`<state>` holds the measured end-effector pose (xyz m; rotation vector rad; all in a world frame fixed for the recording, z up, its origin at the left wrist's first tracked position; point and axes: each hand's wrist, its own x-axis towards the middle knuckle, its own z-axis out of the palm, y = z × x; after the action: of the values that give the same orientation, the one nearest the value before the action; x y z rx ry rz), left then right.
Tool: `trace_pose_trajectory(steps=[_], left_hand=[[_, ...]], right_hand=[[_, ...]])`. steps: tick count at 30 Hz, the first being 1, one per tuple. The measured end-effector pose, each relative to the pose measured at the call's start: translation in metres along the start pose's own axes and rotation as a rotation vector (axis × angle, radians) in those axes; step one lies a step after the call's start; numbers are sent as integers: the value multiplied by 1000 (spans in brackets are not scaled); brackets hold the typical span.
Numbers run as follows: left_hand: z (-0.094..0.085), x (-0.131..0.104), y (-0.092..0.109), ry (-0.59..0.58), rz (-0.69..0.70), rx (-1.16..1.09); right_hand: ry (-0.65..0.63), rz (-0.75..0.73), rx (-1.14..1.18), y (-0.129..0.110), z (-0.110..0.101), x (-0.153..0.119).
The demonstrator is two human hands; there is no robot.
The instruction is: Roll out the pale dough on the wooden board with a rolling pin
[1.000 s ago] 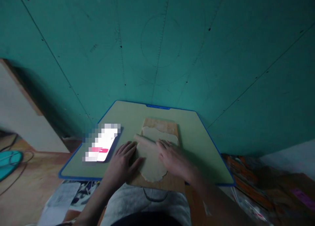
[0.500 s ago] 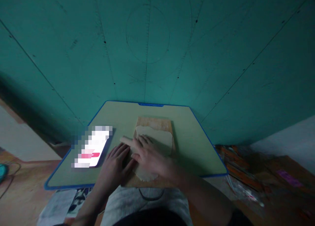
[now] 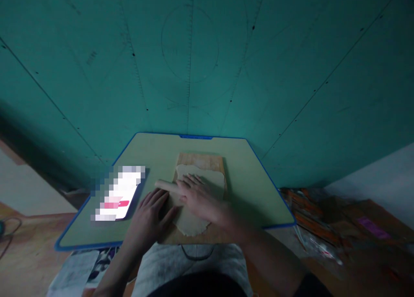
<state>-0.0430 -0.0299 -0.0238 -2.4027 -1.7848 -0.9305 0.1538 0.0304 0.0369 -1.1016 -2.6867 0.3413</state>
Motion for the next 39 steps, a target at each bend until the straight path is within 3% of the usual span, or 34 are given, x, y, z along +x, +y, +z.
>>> trace_pose_trajectory(steps=[8,11,16,19,22,28,34,39], left_hand=[[0,-1,1,5,-14,2],[-1,-1,1,2,-10,10],[2,-3,-3,-17,-38,5],[5,-4,-4,-13,-55,0],[5,-4,-3,-16,-65,-13],[2,-3,-3,-17,-67,5],[3,-4,-1,-14,-68,-5],[2,-3,-1,1,-77,-28]], right_hand=[[-14,41,-42,5,-9,-27],[1,116,-49,10,-9,-13],[1,368,-59,29,-13,18],[-34,289,-5,20,-8,12],[14,207,0,14,-5,5],[-81,450,-22,38,-16,21],[0,180,-4,24,-5,11],[-65,379,-44,37,-15,20]])
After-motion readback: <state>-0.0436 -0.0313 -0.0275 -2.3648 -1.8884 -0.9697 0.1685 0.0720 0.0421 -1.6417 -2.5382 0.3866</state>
